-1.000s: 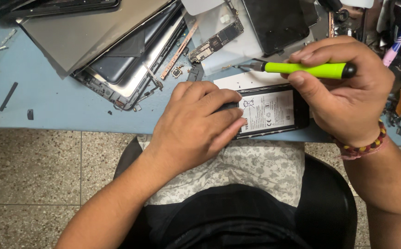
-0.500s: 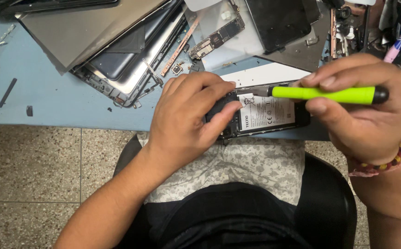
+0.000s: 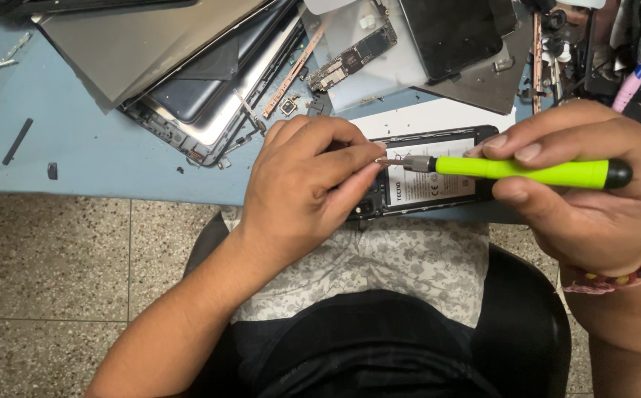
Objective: The person uses a green-handled screwdriver to remove screws from the internal frame of a disassembled smartphone resting on their lap. They systematically unscrew fasteners around the battery and camera area, placing the removed screws on a white paper on the table.
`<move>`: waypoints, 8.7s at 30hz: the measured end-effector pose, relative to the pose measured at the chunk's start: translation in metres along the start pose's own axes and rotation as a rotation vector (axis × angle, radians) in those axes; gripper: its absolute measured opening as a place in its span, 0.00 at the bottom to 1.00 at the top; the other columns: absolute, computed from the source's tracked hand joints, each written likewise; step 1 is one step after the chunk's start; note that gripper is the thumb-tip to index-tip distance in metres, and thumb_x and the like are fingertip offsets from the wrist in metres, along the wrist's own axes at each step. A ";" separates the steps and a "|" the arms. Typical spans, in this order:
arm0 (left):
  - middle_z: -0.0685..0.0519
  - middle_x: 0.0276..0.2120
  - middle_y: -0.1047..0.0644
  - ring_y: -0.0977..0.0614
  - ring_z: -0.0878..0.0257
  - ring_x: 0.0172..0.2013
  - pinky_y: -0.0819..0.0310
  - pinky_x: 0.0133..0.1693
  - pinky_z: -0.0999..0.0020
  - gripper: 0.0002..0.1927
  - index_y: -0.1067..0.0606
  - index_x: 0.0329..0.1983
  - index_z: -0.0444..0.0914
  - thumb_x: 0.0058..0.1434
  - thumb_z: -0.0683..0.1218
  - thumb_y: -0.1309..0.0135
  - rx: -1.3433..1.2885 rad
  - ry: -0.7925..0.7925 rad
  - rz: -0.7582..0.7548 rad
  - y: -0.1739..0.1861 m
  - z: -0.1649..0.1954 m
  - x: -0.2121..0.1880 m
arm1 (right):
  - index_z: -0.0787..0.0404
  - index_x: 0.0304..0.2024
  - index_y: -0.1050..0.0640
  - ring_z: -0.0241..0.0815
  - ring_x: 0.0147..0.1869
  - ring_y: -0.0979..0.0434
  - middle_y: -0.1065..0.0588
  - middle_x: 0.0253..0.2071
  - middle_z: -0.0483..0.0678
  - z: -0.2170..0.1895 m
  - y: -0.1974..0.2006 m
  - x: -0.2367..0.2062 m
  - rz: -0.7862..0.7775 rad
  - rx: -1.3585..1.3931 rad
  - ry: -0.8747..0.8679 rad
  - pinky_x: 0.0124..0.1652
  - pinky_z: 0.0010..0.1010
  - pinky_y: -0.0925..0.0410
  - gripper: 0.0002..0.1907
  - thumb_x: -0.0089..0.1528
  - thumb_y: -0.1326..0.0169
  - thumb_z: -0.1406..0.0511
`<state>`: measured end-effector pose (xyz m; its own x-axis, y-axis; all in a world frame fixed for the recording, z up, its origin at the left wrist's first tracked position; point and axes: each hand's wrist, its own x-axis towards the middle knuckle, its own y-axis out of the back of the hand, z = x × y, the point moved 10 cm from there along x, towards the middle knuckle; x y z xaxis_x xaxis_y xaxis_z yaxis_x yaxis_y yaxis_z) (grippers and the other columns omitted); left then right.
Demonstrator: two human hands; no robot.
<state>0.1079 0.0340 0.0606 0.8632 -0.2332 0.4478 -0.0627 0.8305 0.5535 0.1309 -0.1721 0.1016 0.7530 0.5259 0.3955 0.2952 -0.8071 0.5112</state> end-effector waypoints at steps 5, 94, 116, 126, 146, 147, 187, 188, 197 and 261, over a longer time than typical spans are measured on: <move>0.57 0.41 0.20 0.22 0.62 0.43 0.33 0.47 0.65 0.06 0.16 0.44 0.41 0.65 0.45 0.36 -0.005 -0.012 0.002 0.000 0.001 0.000 | 0.65 0.45 0.31 0.46 0.50 0.17 0.24 0.46 0.58 0.000 0.000 -0.001 -0.013 0.000 0.012 0.50 0.30 0.19 0.13 0.66 0.42 0.65; 0.53 0.41 0.25 0.23 0.55 0.44 0.31 0.49 0.59 0.10 0.19 0.53 0.39 0.69 0.42 0.40 0.117 0.124 0.082 -0.003 -0.007 0.004 | 0.70 0.39 0.26 0.49 0.46 0.16 0.22 0.40 0.61 -0.016 -0.029 0.024 -0.052 -0.205 0.284 0.43 0.30 0.21 0.13 0.58 0.35 0.70; 0.55 0.41 0.25 0.24 0.58 0.42 0.33 0.47 0.62 0.10 0.19 0.53 0.41 0.69 0.44 0.40 0.166 0.077 0.057 -0.003 -0.003 0.000 | 0.71 0.43 0.29 0.48 0.49 0.17 0.24 0.44 0.62 -0.004 -0.014 0.014 -0.006 -0.144 0.167 0.43 0.28 0.20 0.13 0.62 0.39 0.72; 0.55 0.42 0.24 0.24 0.59 0.42 0.33 0.48 0.62 0.10 0.19 0.54 0.40 0.71 0.43 0.42 0.163 0.076 0.073 -0.003 -0.002 0.000 | 0.70 0.45 0.28 0.49 0.49 0.17 0.24 0.46 0.61 -0.002 -0.013 0.014 -0.028 -0.200 0.184 0.44 0.28 0.21 0.13 0.63 0.37 0.72; 0.55 0.42 0.25 0.24 0.58 0.44 0.32 0.50 0.61 0.10 0.18 0.52 0.41 0.69 0.45 0.39 0.121 0.104 0.037 -0.006 -0.009 0.000 | 0.69 0.46 0.31 0.48 0.50 0.17 0.26 0.47 0.59 0.003 -0.012 0.010 -0.015 -0.096 0.083 0.49 0.32 0.19 0.13 0.66 0.42 0.69; 0.55 0.42 0.25 0.24 0.58 0.44 0.32 0.50 0.61 0.10 0.18 0.52 0.41 0.69 0.45 0.39 0.116 0.105 0.035 -0.006 -0.010 0.000 | 0.69 0.45 0.31 0.49 0.51 0.17 0.26 0.47 0.60 0.003 -0.012 0.010 -0.017 -0.095 0.085 0.50 0.32 0.19 0.13 0.66 0.42 0.69; 0.52 0.51 0.27 0.20 0.60 0.48 0.22 0.48 0.67 0.16 0.23 0.57 0.39 0.66 0.40 0.40 -0.141 0.125 -0.035 0.001 -0.026 -0.007 | 0.70 0.51 0.31 0.48 0.48 0.15 0.22 0.40 0.59 -0.041 -0.050 0.027 -0.288 -0.164 0.102 0.44 0.30 0.19 0.23 0.57 0.37 0.71; 0.52 0.51 0.27 0.20 0.60 0.48 0.22 0.48 0.67 0.16 0.23 0.57 0.39 0.66 0.40 0.40 -0.134 0.121 -0.034 0.001 -0.026 -0.007 | 0.71 0.51 0.31 0.48 0.47 0.15 0.21 0.39 0.59 -0.041 -0.051 0.026 -0.300 -0.158 0.116 0.43 0.30 0.19 0.23 0.57 0.37 0.71; 0.52 0.50 0.27 0.20 0.60 0.48 0.22 0.49 0.67 0.16 0.23 0.57 0.39 0.66 0.40 0.40 -0.129 0.131 -0.039 0.000 -0.026 -0.007 | 0.70 0.49 0.30 0.49 0.46 0.16 0.22 0.40 0.61 -0.045 -0.051 0.025 -0.301 -0.200 0.183 0.42 0.31 0.19 0.21 0.57 0.36 0.70; 0.52 0.48 0.25 0.21 0.56 0.49 0.26 0.51 0.62 0.14 0.22 0.54 0.38 0.65 0.39 0.40 -0.113 0.095 -0.014 0.004 -0.018 -0.007 | 0.61 0.42 0.21 0.42 0.40 0.15 0.19 0.40 0.53 -0.029 -0.058 0.046 -0.595 -0.551 0.052 0.33 0.31 0.25 0.20 0.55 0.34 0.56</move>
<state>0.1109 0.0482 0.0470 0.9076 -0.2006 0.3689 0.0020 0.8806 0.4738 0.1316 -0.0936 0.1119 0.5288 0.8481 -0.0325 0.2949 -0.1477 0.9441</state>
